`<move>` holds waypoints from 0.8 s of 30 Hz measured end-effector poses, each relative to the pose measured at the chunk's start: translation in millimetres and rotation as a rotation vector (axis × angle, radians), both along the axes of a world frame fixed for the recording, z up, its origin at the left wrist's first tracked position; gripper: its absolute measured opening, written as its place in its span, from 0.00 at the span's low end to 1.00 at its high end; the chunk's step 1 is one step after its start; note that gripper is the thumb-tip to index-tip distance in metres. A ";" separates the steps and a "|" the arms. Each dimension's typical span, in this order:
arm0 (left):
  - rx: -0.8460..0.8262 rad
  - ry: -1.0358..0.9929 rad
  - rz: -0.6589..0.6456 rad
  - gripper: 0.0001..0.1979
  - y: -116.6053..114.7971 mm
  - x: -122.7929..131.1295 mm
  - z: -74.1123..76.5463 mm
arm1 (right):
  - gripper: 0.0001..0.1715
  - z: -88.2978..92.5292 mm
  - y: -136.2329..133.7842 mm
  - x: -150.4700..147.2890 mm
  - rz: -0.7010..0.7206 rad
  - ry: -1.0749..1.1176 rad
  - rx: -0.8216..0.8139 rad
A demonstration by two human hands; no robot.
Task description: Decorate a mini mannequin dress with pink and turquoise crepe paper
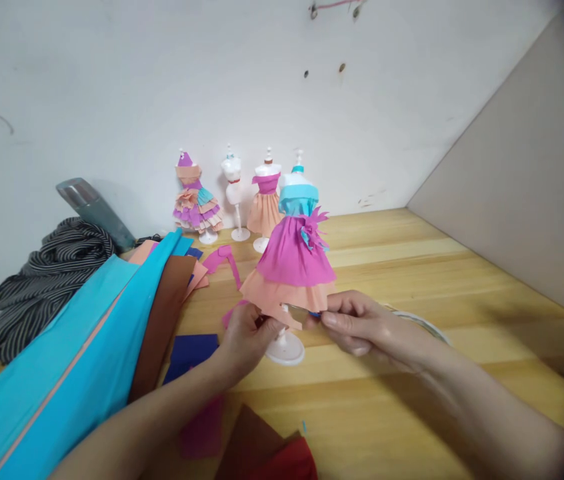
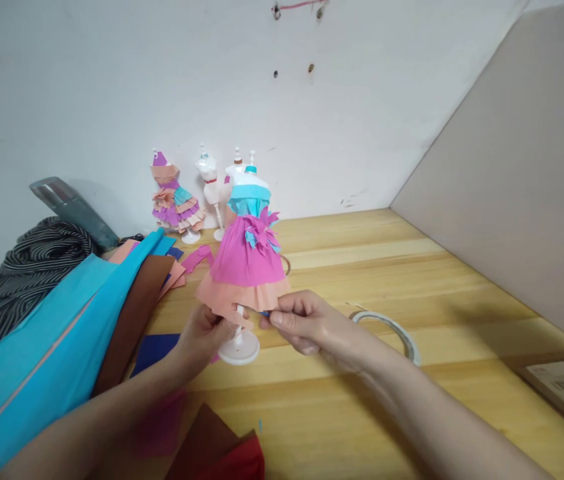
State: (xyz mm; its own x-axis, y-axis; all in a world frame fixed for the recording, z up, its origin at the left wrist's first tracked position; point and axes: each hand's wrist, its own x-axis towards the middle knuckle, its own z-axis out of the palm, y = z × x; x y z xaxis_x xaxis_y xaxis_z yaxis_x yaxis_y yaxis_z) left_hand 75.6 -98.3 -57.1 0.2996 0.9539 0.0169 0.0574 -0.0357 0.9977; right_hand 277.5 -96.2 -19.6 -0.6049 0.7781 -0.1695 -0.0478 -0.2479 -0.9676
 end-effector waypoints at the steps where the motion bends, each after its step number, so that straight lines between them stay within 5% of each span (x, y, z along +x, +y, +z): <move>1: -0.006 0.004 -0.004 0.11 -0.6 -0.1 0.1 | 0.23 -1.3 0.4 0.0 0.011 0.024 -0.011; 18: 0.078 0.110 0.104 0.06 2.2 -2.5 -10.8 | 0.19 -10.9 1.4 1.7 0.116 0.229 -0.221; 24: 0.213 0.174 0.094 0.07 3.4 -2.7 -4.2 | 0.18 -1.9 -2.2 -1.3 0.108 0.224 -0.210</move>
